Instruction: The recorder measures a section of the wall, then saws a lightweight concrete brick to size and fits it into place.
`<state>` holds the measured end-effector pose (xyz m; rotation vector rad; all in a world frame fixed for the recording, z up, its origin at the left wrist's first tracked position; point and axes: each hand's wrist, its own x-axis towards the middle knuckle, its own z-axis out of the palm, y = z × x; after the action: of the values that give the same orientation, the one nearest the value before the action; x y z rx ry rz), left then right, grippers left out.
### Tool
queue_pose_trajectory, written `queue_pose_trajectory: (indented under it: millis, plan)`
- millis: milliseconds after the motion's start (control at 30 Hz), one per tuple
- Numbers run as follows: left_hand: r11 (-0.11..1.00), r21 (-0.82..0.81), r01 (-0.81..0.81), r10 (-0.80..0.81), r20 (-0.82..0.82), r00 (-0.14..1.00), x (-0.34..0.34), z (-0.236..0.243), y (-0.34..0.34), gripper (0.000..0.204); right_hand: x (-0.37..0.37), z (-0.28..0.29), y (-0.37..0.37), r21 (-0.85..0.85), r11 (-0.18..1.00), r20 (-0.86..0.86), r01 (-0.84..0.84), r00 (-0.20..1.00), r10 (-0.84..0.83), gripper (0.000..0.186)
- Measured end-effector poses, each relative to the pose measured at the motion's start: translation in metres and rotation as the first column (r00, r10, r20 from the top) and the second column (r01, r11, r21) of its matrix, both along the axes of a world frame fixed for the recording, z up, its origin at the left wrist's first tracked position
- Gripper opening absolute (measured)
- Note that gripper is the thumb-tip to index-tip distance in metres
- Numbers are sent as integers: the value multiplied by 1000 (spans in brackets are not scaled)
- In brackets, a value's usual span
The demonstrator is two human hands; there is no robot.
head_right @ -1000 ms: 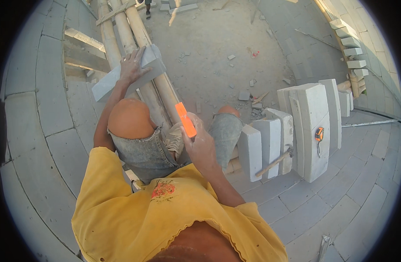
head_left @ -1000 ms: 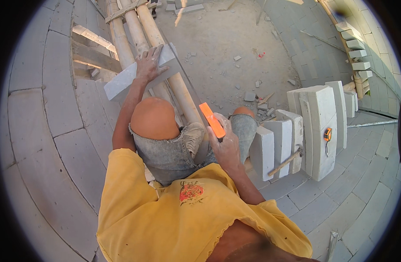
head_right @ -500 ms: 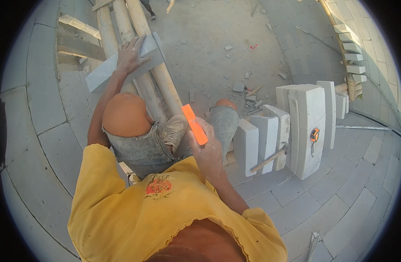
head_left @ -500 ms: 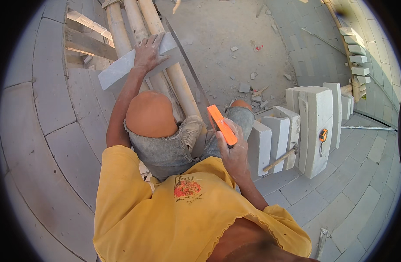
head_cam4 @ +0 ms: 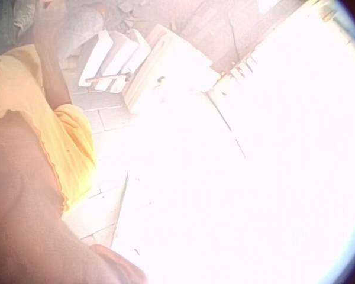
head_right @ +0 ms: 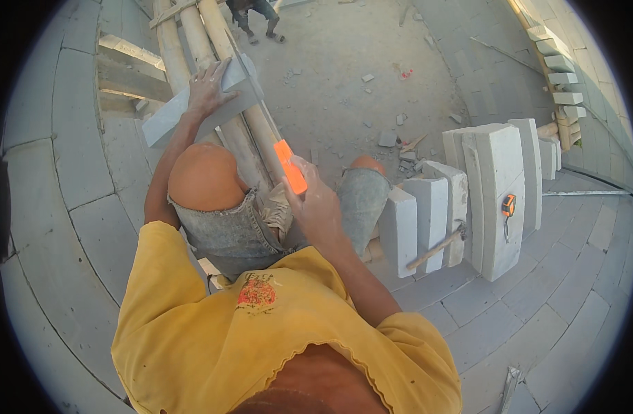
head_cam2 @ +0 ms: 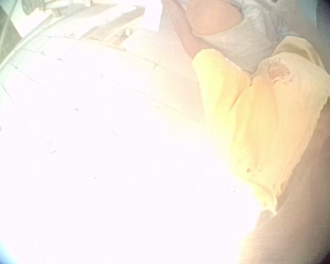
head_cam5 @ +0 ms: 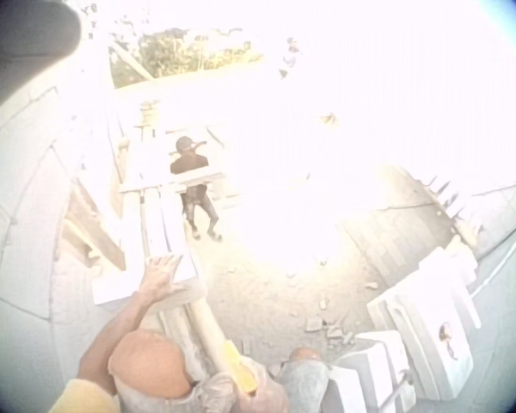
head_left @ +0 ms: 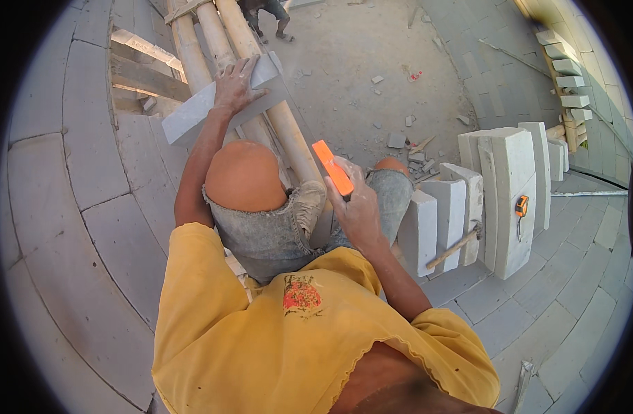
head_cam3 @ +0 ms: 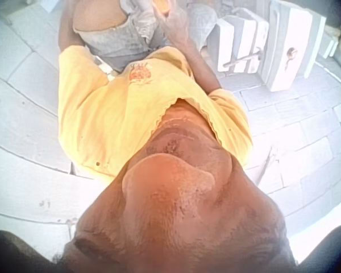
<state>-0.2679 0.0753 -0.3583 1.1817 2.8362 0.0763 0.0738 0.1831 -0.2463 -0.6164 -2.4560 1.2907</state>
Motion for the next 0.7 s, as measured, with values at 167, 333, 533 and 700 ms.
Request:
queue_pose_trajectory:
  millis: [167, 333, 533, 700]
  plan:
    - [1000, 15, 10, -10, 10, 1000, 2, -11, -7, 97, -103, -7, 13, -154, 988, 263, 3, 964, 38, 42]
    - [999, -33, 2, -3, -9, 1000, -10, -2, -7, 96, 34, -4, -12, -93, 992, 35, 83, 996, -80, 43]
    - [995, 91, 39, -42, 32, 999, -13, -12, 1, 95, -119, -15, 22, -161, 985, 154, 56, 988, -31, 34]
    - [998, 57, 1, -5, 57, 998, -41, -1, 2, 94, -4, -22, -5, -61, 994, -87, 86, 992, -92, 37]
